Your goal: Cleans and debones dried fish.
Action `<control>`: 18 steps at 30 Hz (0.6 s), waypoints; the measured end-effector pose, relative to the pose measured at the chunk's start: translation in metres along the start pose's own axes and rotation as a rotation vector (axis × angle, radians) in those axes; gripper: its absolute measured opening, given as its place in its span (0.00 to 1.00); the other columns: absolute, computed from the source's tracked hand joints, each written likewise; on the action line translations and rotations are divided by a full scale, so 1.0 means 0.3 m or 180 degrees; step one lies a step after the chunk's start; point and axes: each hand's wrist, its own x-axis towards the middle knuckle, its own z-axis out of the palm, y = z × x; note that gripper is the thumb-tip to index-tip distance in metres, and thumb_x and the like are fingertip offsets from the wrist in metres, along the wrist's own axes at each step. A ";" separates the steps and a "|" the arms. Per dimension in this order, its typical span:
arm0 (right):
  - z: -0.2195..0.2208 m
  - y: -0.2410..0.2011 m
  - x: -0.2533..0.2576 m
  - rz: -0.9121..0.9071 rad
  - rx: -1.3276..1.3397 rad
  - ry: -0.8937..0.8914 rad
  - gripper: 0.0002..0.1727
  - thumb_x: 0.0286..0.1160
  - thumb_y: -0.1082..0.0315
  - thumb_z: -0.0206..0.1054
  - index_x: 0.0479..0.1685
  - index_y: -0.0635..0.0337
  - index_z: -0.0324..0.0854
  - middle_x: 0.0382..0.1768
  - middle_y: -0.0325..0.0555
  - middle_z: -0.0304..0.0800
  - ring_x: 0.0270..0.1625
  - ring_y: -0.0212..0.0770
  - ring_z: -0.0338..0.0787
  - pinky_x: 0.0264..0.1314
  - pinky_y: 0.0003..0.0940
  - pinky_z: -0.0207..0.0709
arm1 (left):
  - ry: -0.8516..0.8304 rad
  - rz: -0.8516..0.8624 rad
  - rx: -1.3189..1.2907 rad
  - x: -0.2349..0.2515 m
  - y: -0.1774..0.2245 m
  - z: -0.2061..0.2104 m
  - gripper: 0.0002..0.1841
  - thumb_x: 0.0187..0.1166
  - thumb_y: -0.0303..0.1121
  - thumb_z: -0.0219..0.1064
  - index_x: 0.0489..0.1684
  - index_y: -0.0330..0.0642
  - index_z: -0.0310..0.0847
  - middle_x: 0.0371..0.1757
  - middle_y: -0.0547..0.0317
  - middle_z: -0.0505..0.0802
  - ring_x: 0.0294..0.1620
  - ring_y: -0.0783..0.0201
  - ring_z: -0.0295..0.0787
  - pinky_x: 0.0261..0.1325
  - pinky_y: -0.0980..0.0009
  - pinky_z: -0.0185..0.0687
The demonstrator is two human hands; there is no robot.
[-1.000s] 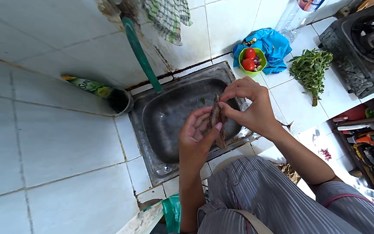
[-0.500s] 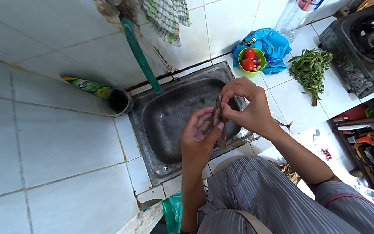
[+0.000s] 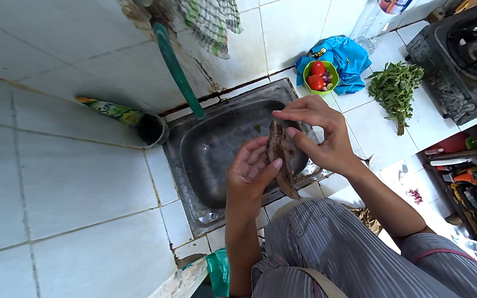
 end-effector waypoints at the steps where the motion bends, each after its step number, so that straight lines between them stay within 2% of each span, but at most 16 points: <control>1: 0.001 0.000 -0.001 -0.0017 0.0004 -0.0011 0.16 0.71 0.70 0.65 0.53 0.63 0.94 0.51 0.49 0.93 0.56 0.41 0.84 0.61 0.45 0.69 | -0.0025 0.0004 -0.0047 0.000 0.001 -0.001 0.22 0.73 0.18 0.64 0.65 0.48 0.78 0.55 0.70 0.94 0.47 0.74 0.93 0.49 0.73 0.92; 11: 0.001 0.006 -0.002 -0.0391 -0.0189 0.0001 0.14 0.70 0.65 0.72 0.51 0.60 0.96 0.50 0.51 0.94 0.55 0.42 0.85 0.60 0.47 0.67 | -0.0094 -0.0103 -0.0196 -0.003 0.007 -0.007 0.21 0.74 0.21 0.65 0.65 0.51 0.79 0.55 0.70 0.94 0.47 0.72 0.94 0.48 0.71 0.93; 18: -0.003 0.004 0.006 -0.0681 -0.0683 0.0048 0.15 0.69 0.63 0.73 0.50 0.58 0.96 0.49 0.52 0.94 0.53 0.45 0.85 0.59 0.48 0.66 | -0.0124 -0.0081 -0.0273 -0.002 0.009 -0.010 0.21 0.74 0.20 0.65 0.65 0.48 0.78 0.55 0.68 0.94 0.46 0.72 0.94 0.47 0.71 0.93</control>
